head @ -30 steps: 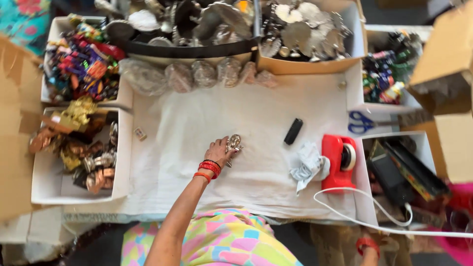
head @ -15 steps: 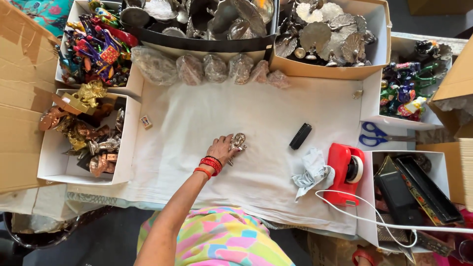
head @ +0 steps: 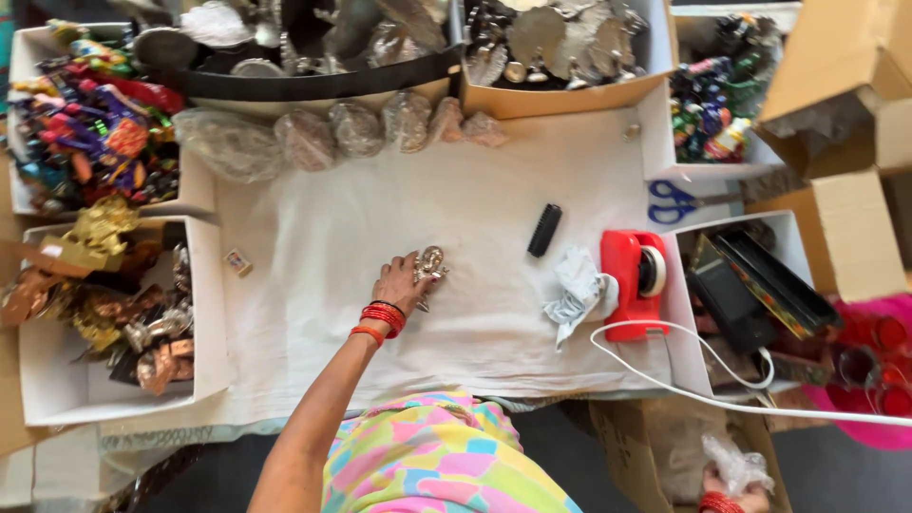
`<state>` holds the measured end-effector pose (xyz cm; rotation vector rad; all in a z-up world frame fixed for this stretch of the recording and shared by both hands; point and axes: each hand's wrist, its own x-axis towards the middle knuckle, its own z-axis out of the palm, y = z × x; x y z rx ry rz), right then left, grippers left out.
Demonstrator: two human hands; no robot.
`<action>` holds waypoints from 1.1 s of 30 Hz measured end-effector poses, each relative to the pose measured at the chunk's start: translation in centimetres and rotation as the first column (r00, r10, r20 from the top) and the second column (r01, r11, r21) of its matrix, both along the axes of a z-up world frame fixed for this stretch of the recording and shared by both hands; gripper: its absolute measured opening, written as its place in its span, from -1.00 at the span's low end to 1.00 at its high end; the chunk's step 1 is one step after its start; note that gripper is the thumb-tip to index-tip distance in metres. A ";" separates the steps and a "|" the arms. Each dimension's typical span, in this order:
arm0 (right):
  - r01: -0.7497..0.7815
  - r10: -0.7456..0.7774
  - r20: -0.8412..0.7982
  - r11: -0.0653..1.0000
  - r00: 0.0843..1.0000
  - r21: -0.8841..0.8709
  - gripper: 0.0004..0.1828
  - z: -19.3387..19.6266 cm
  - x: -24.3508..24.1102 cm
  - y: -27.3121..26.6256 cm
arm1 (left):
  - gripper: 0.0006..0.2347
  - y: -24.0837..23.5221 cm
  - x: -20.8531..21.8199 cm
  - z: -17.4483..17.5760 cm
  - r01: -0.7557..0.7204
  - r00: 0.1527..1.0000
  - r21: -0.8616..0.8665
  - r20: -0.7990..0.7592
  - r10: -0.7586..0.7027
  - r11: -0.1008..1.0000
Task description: The person cleans a small silver-colored decorative figurine using a white cloth. They wipe the object thoroughly on a white cloth-covered table surrounded by boxes of other decorations. The person holds the figurine in their left hand and wipes it with their right hand.
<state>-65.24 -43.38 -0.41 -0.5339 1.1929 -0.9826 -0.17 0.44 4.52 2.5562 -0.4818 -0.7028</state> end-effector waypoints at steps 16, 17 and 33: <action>-0.522 0.465 -0.618 0.847 0.634 0.101 -0.63 -7.3 4.1 -5.3 | -0.43 0.1 -0.1 -0.7 -0.005 1.000 0.011 0.023 0.004 1.000; -0.601 0.542 -0.696 0.775 0.472 0.196 -0.62 -8.0 3.9 -5.6 | -0.42 0.0 -0.2 -0.5 -0.010 1.000 0.008 0.029 0.010 1.000; -0.750 0.718 -0.635 0.579 0.285 0.318 -0.65 -1.0 20.7 -7.6 | -0.41 -0.8 -0.9 -0.1 -0.095 0.994 0.042 0.066 0.092 0.995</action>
